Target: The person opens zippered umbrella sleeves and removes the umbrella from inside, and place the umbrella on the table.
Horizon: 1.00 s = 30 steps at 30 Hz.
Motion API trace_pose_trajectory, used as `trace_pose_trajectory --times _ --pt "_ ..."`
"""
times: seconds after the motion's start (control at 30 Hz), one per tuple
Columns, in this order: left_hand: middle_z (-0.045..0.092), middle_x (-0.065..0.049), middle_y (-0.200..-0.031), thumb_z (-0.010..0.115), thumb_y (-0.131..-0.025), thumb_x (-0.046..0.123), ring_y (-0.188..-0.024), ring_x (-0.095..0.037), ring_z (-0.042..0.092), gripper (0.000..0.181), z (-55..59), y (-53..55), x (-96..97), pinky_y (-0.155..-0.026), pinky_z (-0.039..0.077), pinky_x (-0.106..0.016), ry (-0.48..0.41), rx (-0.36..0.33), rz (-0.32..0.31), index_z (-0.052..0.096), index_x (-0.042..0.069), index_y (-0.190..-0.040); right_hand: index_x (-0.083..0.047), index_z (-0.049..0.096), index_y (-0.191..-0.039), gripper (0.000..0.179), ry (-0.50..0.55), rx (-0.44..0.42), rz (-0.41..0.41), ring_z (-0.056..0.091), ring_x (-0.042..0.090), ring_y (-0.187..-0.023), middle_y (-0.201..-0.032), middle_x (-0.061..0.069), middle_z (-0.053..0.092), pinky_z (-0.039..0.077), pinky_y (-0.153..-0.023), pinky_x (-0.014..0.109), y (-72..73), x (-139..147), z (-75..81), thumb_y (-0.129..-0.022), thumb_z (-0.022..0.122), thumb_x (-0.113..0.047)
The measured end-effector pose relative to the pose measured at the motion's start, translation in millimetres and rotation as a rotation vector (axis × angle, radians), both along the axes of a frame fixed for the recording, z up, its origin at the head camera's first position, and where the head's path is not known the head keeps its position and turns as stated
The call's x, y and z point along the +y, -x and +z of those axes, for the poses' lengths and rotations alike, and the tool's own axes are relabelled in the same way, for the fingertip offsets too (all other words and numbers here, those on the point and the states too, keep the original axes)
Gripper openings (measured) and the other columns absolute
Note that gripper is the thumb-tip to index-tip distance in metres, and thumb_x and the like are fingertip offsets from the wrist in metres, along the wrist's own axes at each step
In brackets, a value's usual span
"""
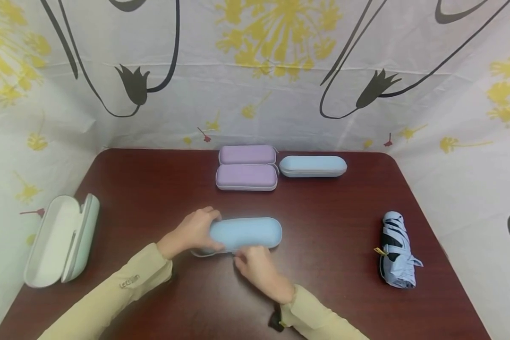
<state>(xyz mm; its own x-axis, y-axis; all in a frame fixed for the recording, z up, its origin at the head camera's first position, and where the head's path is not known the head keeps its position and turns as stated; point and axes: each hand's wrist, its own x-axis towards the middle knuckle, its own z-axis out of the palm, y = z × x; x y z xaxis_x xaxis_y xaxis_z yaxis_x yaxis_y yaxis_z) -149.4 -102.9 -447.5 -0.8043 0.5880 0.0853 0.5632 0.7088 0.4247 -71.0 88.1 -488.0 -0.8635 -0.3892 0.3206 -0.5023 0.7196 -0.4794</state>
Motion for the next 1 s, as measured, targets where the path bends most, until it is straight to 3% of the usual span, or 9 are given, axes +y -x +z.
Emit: trace_pose_trajectory --times 0.47,0.63,0.8,0.9,1.0 --pt "0.055 0.000 -0.080 0.085 -0.051 0.041 -0.067 -0.014 0.053 0.056 -0.7 0.7 -1.6 -0.060 0.048 -0.029 0.009 0.000 0.012 0.063 0.006 -0.090 -0.011 0.064 -0.066 0.012 -0.026 0.042 0.026 0.057 0.009 -0.055 -0.061 -0.003 0.062 0.045 -0.051 0.019 1.3 -13 -0.7 -0.072 0.072 -0.005" --pt "0.055 0.000 -0.082 0.084 -0.052 0.042 -0.068 -0.015 0.054 0.057 -2.1 -0.1 -2.0 -0.060 0.048 -0.029 0.029 -0.011 0.019 0.062 0.006 -0.091 -0.008 0.068 -0.071 0.005 -0.045 0.040 0.064 0.061 0.010 -0.060 -0.067 -0.002 0.066 0.048 -0.055 0.020 4.3 -10 -1.0 -0.073 0.073 -0.008" --pt "0.056 -0.002 -0.086 0.083 -0.054 0.043 -0.071 -0.015 0.055 0.061 -3.4 -2.0 -1.5 -0.060 0.049 -0.029 0.044 -0.016 0.006 0.062 0.005 -0.097 -0.007 0.070 -0.079 0.005 0.073 0.056 0.102 0.063 0.009 -0.066 -0.074 0.000 0.068 0.049 -0.061 0.018 12.2 4 8.1 -0.075 0.073 -0.008" --pt "0.056 -0.003 -0.090 0.084 -0.055 0.039 -0.075 -0.017 0.056 0.062 -1.0 -4.4 -2.9 -0.065 0.051 -0.032 0.050 -0.035 -0.002 0.062 0.004 -0.101 -0.006 0.070 -0.083 0.012 0.169 0.142 0.051 0.063 0.013 -0.069 -0.078 0.002 0.068 0.051 -0.064 0.022 22.7 20 15.8 -0.072 0.076 -0.006" --pt "0.056 -0.005 -0.096 0.084 -0.056 0.033 -0.083 -0.020 0.057 0.064 2.9 -7.3 -6.0 -0.071 0.052 -0.036 0.056 -0.061 -0.015 0.061 0.002 -0.107 -0.004 0.069 -0.092 0.027 0.167 0.163 -0.034 0.062 0.019 -0.081 -0.087 0.005 0.067 0.051 -0.071 0.030 36.2 40 22.1 -0.069 0.080 -0.011"
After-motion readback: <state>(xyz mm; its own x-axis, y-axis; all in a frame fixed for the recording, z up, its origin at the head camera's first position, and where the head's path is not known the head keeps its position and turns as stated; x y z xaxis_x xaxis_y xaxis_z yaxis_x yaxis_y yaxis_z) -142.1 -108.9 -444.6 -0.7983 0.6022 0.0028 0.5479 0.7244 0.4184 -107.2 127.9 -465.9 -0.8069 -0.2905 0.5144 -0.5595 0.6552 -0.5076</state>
